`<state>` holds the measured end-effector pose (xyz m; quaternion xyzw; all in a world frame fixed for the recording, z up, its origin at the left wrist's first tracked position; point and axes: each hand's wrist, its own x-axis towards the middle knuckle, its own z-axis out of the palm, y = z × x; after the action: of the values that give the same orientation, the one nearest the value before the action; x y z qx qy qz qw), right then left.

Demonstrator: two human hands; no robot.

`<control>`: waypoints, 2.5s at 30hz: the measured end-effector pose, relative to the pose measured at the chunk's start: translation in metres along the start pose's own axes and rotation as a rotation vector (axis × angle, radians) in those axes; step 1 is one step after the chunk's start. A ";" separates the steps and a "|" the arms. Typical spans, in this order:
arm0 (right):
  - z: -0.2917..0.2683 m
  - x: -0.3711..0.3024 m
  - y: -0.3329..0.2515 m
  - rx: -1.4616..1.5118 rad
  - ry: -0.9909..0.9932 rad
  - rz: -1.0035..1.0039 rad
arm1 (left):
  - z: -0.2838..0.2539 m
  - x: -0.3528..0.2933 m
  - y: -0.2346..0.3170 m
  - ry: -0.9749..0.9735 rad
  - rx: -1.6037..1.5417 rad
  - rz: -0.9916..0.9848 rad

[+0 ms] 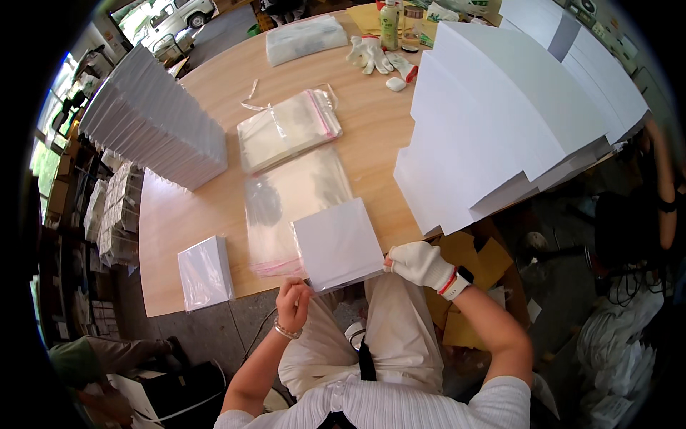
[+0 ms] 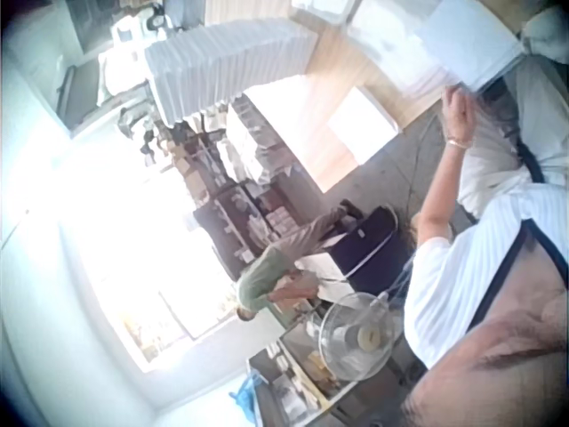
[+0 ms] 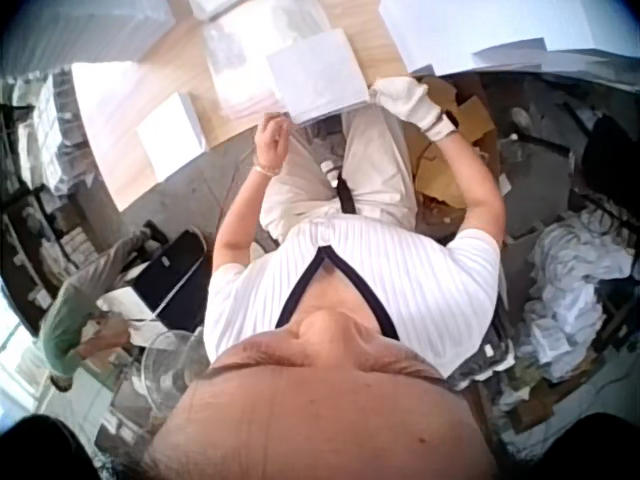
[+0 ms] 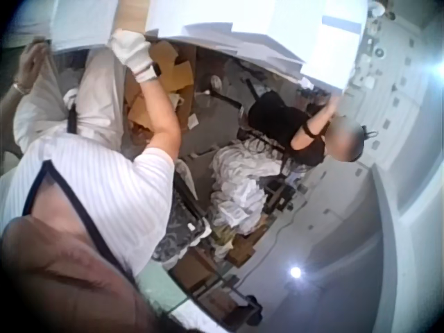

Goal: The person sits on the floor and repeatedly picks up white square paper sheets, places them into clear plastic bags, and stacks the filled bags on the table. They handle the items by hand, organizing the packaged sheets into neat piles.

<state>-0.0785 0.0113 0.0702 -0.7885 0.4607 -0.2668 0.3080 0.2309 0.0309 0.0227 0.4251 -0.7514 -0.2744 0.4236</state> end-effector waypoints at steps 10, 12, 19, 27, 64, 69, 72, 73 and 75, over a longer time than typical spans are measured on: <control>0.050 0.017 -0.007 -0.275 0.397 0.503 | 0.019 0.011 -0.009 0.018 0.229 -0.436; 0.050 0.017 -0.007 -0.381 0.413 0.470 | 0.018 0.010 -0.007 0.040 0.076 -0.545; 0.048 0.018 -0.021 -0.454 0.292 0.554 | 0.027 -0.001 -0.016 0.062 0.134 -0.532; 0.031 0.010 -0.032 0.396 0.245 0.619 | -0.010 0.030 0.031 -0.021 -0.766 -0.943; -0.172 -0.006 -0.193 -1.013 1.011 -0.127 | -0.069 0.083 0.097 -0.064 -0.546 -0.111; -0.180 0.001 -0.186 -0.811 0.909 -0.099 | 0.029 0.143 0.195 -0.750 -1.356 -0.246; -0.183 -0.002 -0.187 -0.759 0.913 -0.054 | 0.072 0.178 0.241 -0.945 -1.674 -0.434; -0.183 -0.002 -0.187 -0.743 0.902 -0.055 | 0.079 0.185 0.247 -0.933 -1.739 -0.418; -0.184 -0.001 -0.189 -0.709 0.879 -0.063 | 0.087 0.195 0.254 -0.898 -1.867 -0.382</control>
<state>-0.1025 0.0410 0.3316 -0.6719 0.5834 -0.4080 -0.2044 -0.0024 -0.0108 0.2548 -0.0991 -0.2504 -0.9387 0.2151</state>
